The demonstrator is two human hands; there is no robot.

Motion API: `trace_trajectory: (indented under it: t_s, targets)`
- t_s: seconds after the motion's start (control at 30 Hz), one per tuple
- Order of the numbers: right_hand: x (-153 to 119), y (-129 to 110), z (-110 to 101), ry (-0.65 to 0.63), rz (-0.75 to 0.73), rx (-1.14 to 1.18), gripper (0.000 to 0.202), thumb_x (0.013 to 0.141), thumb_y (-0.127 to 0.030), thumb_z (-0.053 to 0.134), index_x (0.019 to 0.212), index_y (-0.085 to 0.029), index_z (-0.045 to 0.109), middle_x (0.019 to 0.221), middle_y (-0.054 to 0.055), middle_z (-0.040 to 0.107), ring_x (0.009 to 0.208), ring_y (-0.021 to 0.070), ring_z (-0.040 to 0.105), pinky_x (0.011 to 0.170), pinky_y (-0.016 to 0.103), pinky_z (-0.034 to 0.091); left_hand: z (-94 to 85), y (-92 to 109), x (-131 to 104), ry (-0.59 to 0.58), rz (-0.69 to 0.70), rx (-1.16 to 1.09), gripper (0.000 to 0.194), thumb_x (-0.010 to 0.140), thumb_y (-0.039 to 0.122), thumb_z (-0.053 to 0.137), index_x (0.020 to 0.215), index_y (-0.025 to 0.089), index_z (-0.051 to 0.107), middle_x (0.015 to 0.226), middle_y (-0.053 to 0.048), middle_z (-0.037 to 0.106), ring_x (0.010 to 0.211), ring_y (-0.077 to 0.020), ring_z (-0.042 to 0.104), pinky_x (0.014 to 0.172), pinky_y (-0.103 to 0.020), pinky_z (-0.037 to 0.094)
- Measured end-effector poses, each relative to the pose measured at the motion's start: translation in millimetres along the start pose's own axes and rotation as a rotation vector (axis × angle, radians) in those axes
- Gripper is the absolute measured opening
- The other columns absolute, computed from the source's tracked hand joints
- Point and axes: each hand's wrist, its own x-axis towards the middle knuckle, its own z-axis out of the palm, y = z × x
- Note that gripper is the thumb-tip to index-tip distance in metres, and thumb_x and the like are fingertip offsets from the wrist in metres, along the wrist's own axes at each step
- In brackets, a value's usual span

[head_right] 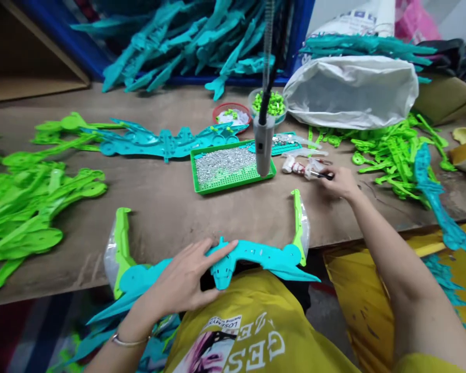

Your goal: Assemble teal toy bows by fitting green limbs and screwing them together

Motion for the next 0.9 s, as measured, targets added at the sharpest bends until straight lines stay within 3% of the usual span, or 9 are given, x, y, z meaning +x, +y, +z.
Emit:
trace_trajectory:
  t_s: [0.17, 0.33, 0.43, 0.53, 0.63, 0.7, 0.77, 0.83, 0.9]
  targets:
    - [33, -13, 26, 0.109, -0.112, 0.005, 0.024, 0.079, -0.025, 0.071, 0.100, -0.014, 0.079, 0.100, 0.013, 0.075, 0.097, 0.0281, 0.064, 0.090, 0.041, 0.046, -4.6, -12, 8, 0.038, 0.032, 0.064, 0.092, 0.079, 0.033, 0.068, 0.159, 0.035, 0.024, 0.141, -0.016, 0.047, 0.124, -0.0375, 0.051, 0.098, -0.053, 0.047]
    - [16, -53, 32, 0.306, -0.097, 0.381, 0.024, 0.085, -0.037, 0.069, 0.097, -0.016, 0.073, 0.099, 0.011, 0.072, 0.095, 0.0256, 0.065, 0.089, 0.044, 0.050, -15.4, -31, 19, 0.059, 0.052, 0.118, 0.085, 0.084, 0.040, 0.065, 0.159, 0.030, 0.026, 0.129, -0.017, 0.051, 0.115, -0.0364, 0.052, 0.092, -0.050, 0.048]
    - [-11, -79, 39, 0.111, 0.137, 0.820, 0.042, 0.078, -0.048, 0.076, 0.104, -0.019, 0.064, 0.084, 0.003, 0.070, 0.076, 0.0186, 0.066, 0.069, 0.034, 0.055, -25.1, -38, 24, 0.069, 0.060, 0.132, 0.081, 0.084, 0.039, 0.064, 0.158, 0.029, 0.030, 0.122, -0.016, 0.054, 0.108, -0.0355, 0.053, 0.089, -0.050, 0.048]
    - [-32, -98, 50, -0.171, 0.388, 1.190, 0.046, 0.068, -0.041, 0.084, 0.100, -0.019, 0.059, 0.067, -0.004, 0.063, 0.061, 0.0147, 0.063, 0.056, 0.029, 0.057, -32.1, -22, 22, 0.162, 0.018, 0.073, 0.076, 0.085, 0.036, 0.066, 0.155, 0.029, 0.036, 0.132, -0.017, 0.052, 0.120, -0.0388, 0.050, 0.099, -0.059, 0.043]
    - [-44, -111, 55, -0.191, 0.525, 1.378, 0.040, 0.066, -0.035, 0.084, 0.093, -0.019, 0.060, 0.059, -0.007, 0.057, 0.051, 0.0105, 0.059, 0.047, 0.023, 0.054, -23.2, 20, 18, 0.255, -0.083, -0.315, 0.062, 0.090, 0.032, 0.064, 0.148, 0.026, 0.044, 0.136, -0.015, 0.055, 0.127, -0.0328, 0.051, 0.107, -0.055, 0.041]
    - [-49, -117, 54, -0.145, 0.542, 1.413, 0.042, 0.064, -0.036, 0.084, 0.095, -0.019, 0.062, 0.059, -0.009, 0.056, 0.048, 0.0084, 0.057, 0.042, 0.020, 0.052, -4.8, 52, 22, 0.126, -0.181, -0.793, 0.045, 0.090, 0.039, 0.065, 0.131, 0.023, 0.057, 0.116, -0.011, 0.066, 0.103, -0.0235, 0.063, 0.094, -0.043, 0.052]
    - [-54, -123, 52, -0.127, 0.525, 1.426, 0.047, 0.063, -0.041, 0.086, 0.097, -0.019, 0.062, 0.061, -0.009, 0.056, 0.046, 0.0073, 0.055, 0.041, 0.019, 0.052, 18.9, 78, 34, -0.066, -0.353, -1.332, 0.050, 0.085, 0.049, 0.072, 0.122, 0.018, 0.059, 0.109, -0.012, 0.069, 0.091, -0.0197, 0.067, 0.085, -0.037, 0.055]
    - [-61, -128, 49, -0.128, 0.494, 1.422, 0.053, 0.061, -0.047, 0.087, 0.099, -0.019, 0.063, 0.062, -0.009, 0.057, 0.046, 0.0067, 0.054, 0.041, 0.019, 0.052, 39.8, 93, 50, -0.009, -0.492, -1.751, 0.054, 0.080, 0.054, 0.075, 0.116, 0.016, 0.061, 0.112, -0.013, 0.070, 0.099, -0.0204, 0.068, 0.090, -0.036, 0.054]
    - [-67, -131, 47, -0.111, 0.458, 1.400, 0.056, 0.061, -0.052, 0.087, 0.100, -0.019, 0.063, 0.063, -0.009, 0.057, 0.047, 0.0061, 0.054, 0.042, 0.018, 0.051, 52.4, 99, 65, 0.140, -0.558, -1.950, 0.051, 0.075, 0.051, 0.082, 0.107, 0.016, 0.065, 0.113, -0.012, 0.071, 0.105, -0.0217, 0.068, 0.093, -0.037, 0.054]
